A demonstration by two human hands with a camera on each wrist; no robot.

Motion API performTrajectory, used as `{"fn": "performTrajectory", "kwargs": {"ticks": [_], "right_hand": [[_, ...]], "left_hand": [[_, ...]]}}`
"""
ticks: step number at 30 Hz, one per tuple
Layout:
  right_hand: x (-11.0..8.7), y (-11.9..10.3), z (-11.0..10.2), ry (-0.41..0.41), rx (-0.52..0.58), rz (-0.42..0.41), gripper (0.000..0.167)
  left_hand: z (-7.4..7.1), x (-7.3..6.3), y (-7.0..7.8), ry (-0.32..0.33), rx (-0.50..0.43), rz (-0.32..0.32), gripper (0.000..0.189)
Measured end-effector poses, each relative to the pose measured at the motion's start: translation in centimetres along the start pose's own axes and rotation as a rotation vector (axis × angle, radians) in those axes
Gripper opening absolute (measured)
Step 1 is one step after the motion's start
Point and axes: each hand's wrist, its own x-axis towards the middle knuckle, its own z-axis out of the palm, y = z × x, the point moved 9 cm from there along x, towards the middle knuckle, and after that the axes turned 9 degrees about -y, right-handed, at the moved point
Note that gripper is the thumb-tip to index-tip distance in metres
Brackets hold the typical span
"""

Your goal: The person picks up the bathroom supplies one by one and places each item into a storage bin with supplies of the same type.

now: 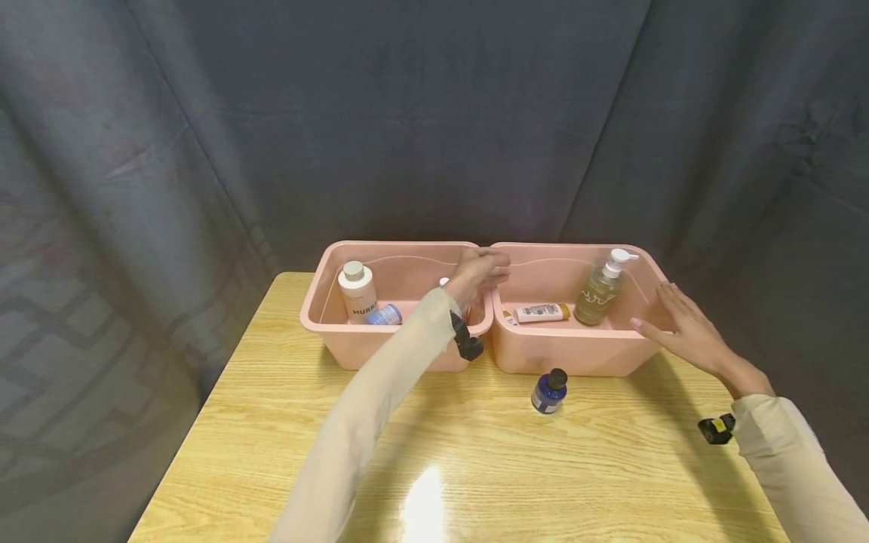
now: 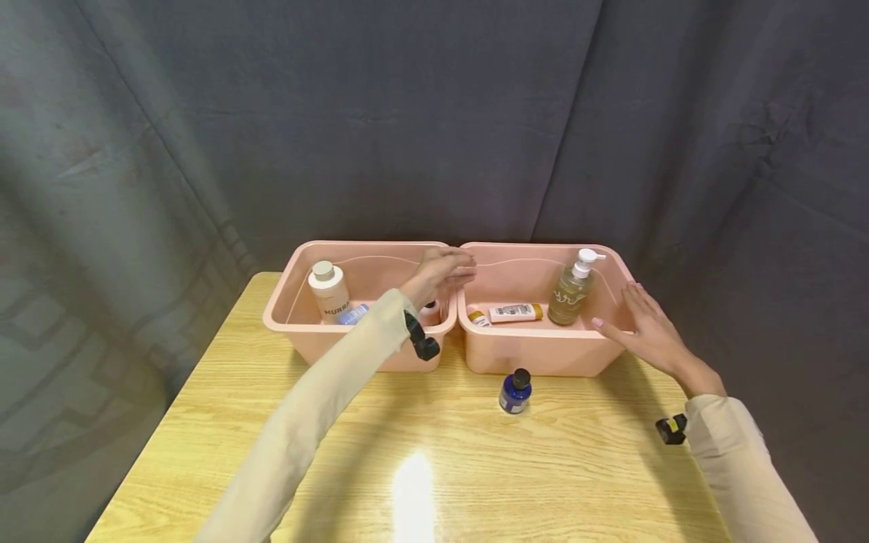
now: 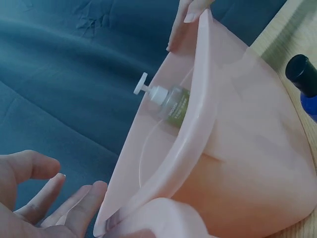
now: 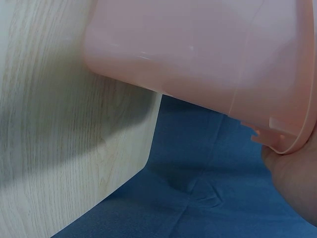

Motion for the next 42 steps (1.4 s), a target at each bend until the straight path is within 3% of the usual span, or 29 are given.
{"fn": "performTrajectory", "kwargs": {"ticks": [9,16,20,25,32,42], "right_hand": [[-0.1,-0.1,0.0,0.005,0.000,-0.008,0.092],[0.0,0.0,0.2,-0.002,-0.002,0.007,0.093],[0.0,-0.1,0.1,0.001,-0.006,-0.004,0.093],[0.0,-0.1,0.1,0.003,-0.015,-0.012,0.092],[0.0,-0.1,0.2,-0.004,-0.016,0.004,0.093],[0.0,-0.1,0.2,-0.004,-0.020,0.005,0.092]], "left_hand": [[0.6,-0.8,-0.3,-0.049,0.109,-0.010,0.031],[1.0,-1.5,-0.2,-0.079,0.164,0.040,0.030],[1.1,-2.0,-0.5,-0.091,0.210,0.035,0.026],[1.4,-2.2,-0.9,-0.115,0.142,0.034,0.026],[1.7,-2.6,-1.0,-0.122,0.167,0.058,0.028],[2.2,-2.9,-1.2,-0.134,0.091,0.079,0.028]]}}
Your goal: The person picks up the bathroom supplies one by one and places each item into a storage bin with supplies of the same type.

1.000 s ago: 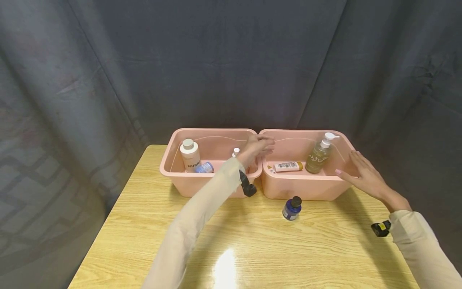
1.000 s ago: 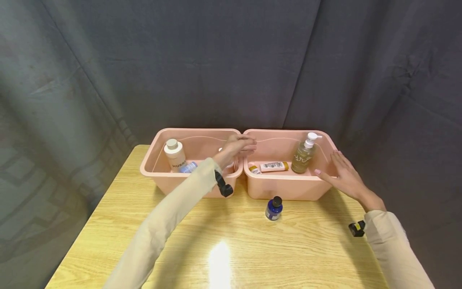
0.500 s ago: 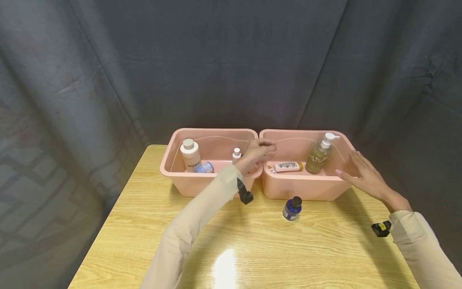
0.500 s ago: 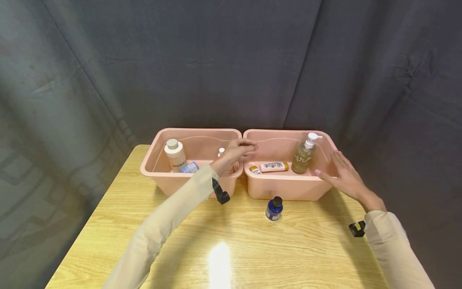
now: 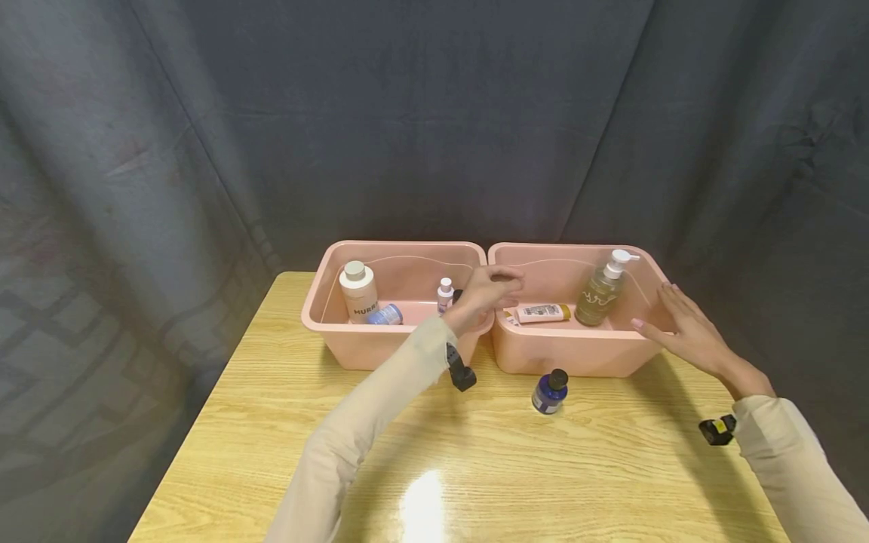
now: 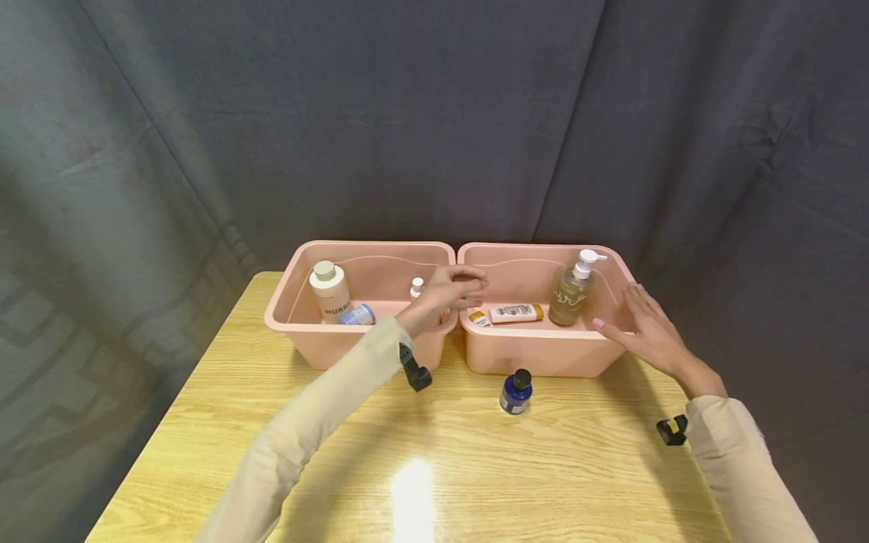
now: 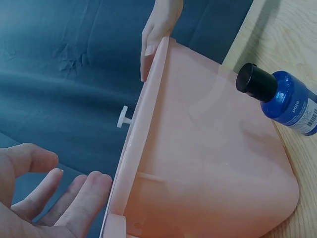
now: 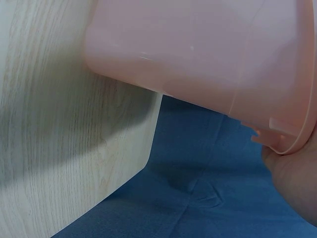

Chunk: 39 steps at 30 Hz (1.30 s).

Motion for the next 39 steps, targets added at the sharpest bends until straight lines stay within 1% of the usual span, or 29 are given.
{"fn": "performTrajectory", "kwargs": {"ticks": [3,7,10,15,18,20,23,25,28,32,35,37,39], "right_hand": [[0.0,0.1,0.0,0.001,0.002,0.000,0.092],[0.0,0.1,0.0,-0.003,0.006,0.002,0.092],[0.0,0.1,0.0,-0.006,0.007,0.008,0.092],[0.0,0.1,0.0,-0.009,0.016,0.016,0.093],[-0.1,0.2,0.0,-0.012,0.023,0.021,0.093],[-0.1,0.2,0.0,-0.012,0.023,0.021,0.093],[-0.1,0.1,0.0,-0.008,0.017,0.009,0.093],[0.0,0.0,0.0,-0.004,0.012,0.005,0.092],[0.1,0.1,-0.1,-0.001,0.007,0.004,0.092],[0.1,0.0,-0.1,0.001,0.006,0.004,0.092],[0.1,0.0,0.0,0.001,0.007,0.003,0.093],[0.0,0.1,0.1,0.000,0.007,0.007,0.093],[0.0,0.2,0.1,-0.001,0.008,0.011,0.093]], "left_hand": [[0.3,-0.1,0.0,-0.009,-0.026,0.009,0.027],[0.4,-0.1,-0.2,0.000,-0.041,0.020,0.023],[0.5,-0.2,-0.3,0.012,-0.033,0.029,0.021],[0.7,-0.5,-0.4,0.011,0.024,0.032,0.024],[0.8,-0.6,-0.5,0.002,0.042,0.028,0.025],[1.0,-0.7,-0.6,-0.015,0.049,0.036,0.026],[1.3,-0.9,-0.5,-0.058,0.097,0.062,0.026],[1.5,-1.1,-0.4,-0.082,0.150,0.087,0.026],[1.7,-1.5,-0.2,-0.107,0.212,0.127,0.024],[2.1,-2.0,0.2,-0.125,0.260,0.192,0.022],[2.5,-2.5,0.6,-0.129,0.331,0.240,0.021],[2.7,-2.8,0.7,-0.129,0.376,0.259,0.020],[2.8,-3.1,0.7,-0.121,0.410,0.260,0.019]]}}
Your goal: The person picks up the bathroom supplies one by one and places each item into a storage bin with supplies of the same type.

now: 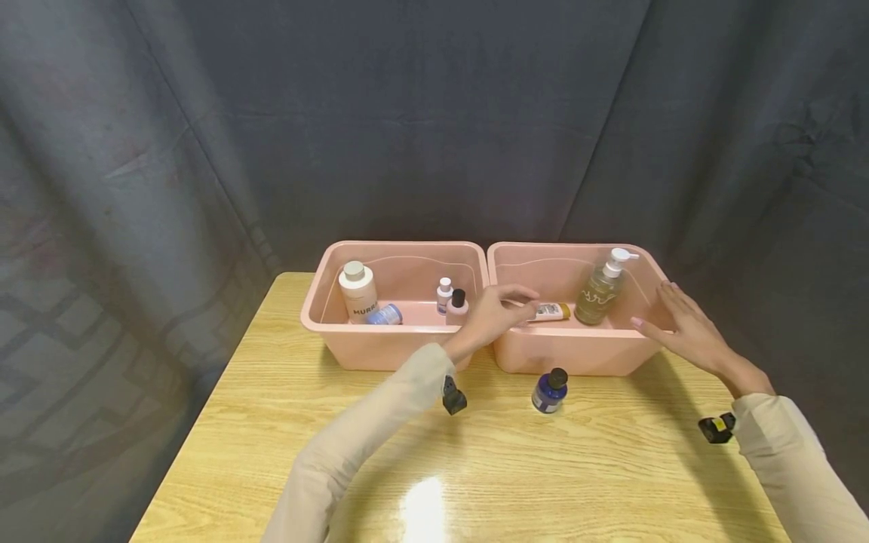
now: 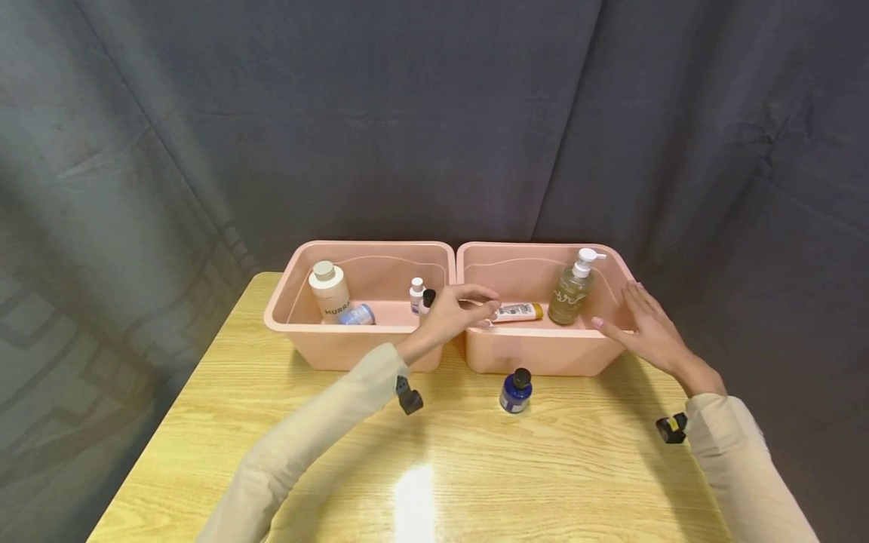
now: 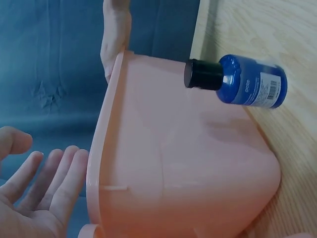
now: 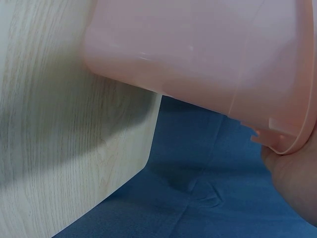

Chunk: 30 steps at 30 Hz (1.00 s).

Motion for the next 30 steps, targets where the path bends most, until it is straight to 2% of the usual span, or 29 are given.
{"fn": "performTrajectory", "kwargs": {"ticks": [5,9,18,22,25,30], "right_hand": [[-0.1,0.1,0.0,-0.001,0.013,0.007,0.093],[-0.1,0.0,0.0,0.000,0.021,0.005,0.093],[0.0,-0.1,-0.2,0.000,0.013,0.001,0.093],[0.0,0.0,-0.1,-0.004,0.012,0.006,0.093],[0.0,0.0,0.0,-0.004,0.011,0.008,0.093],[0.0,-0.1,-0.1,0.002,0.006,-0.006,0.093]], "left_hand": [[0.4,-0.6,-0.1,0.016,0.008,-0.009,0.017],[0.8,-1.0,0.3,0.015,0.049,0.062,0.014],[2.6,-1.8,1.3,-0.020,0.173,0.167,0.012],[3.5,-2.2,1.1,-0.058,0.184,0.152,0.013],[4.0,-2.5,0.9,-0.074,0.232,0.140,0.013],[5.0,-2.8,0.4,-0.112,0.276,0.150,0.015]]}}
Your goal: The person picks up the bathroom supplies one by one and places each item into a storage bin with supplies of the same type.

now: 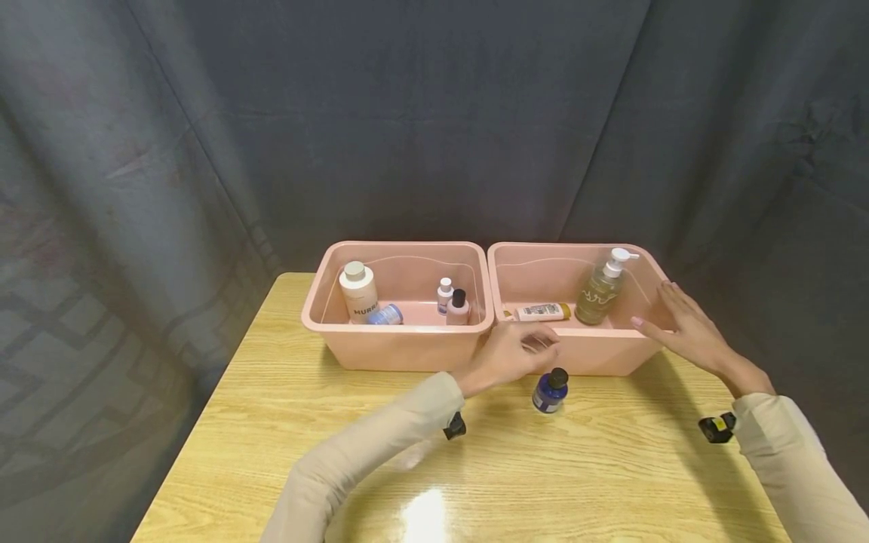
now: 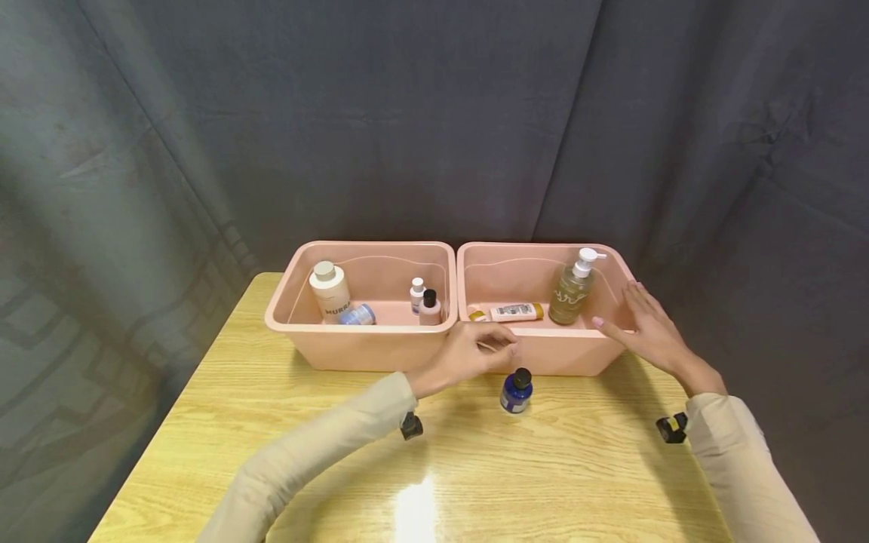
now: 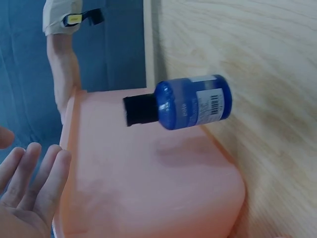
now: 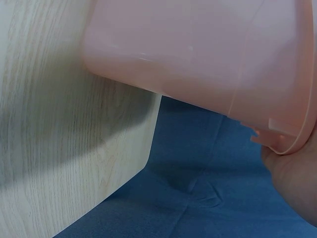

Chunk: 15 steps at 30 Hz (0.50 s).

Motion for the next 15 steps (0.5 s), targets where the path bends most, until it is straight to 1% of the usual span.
{"fn": "performTrajectory", "kwargs": {"ticks": [2,6,8,13,15], "right_hand": [[0.0,0.0,0.0,-0.001,0.002,0.003,0.093],[0.0,0.1,0.0,-0.002,0.008,0.009,0.093],[0.0,0.1,0.0,-0.002,0.010,0.012,0.093],[0.0,0.1,0.0,-0.004,0.007,0.017,0.094],[0.0,0.1,0.0,-0.003,0.006,0.012,0.093]], "left_hand": [[0.6,-0.1,-0.2,-0.025,-0.002,-0.002,0.017],[1.4,-0.3,-0.6,-0.057,0.050,-0.005,0.020],[1.8,-0.3,-0.7,-0.060,0.099,0.004,0.021],[2.5,-0.3,-0.7,-0.062,0.241,0.059,0.024],[2.8,-0.3,-0.8,-0.065,0.283,0.067,0.025]]}}
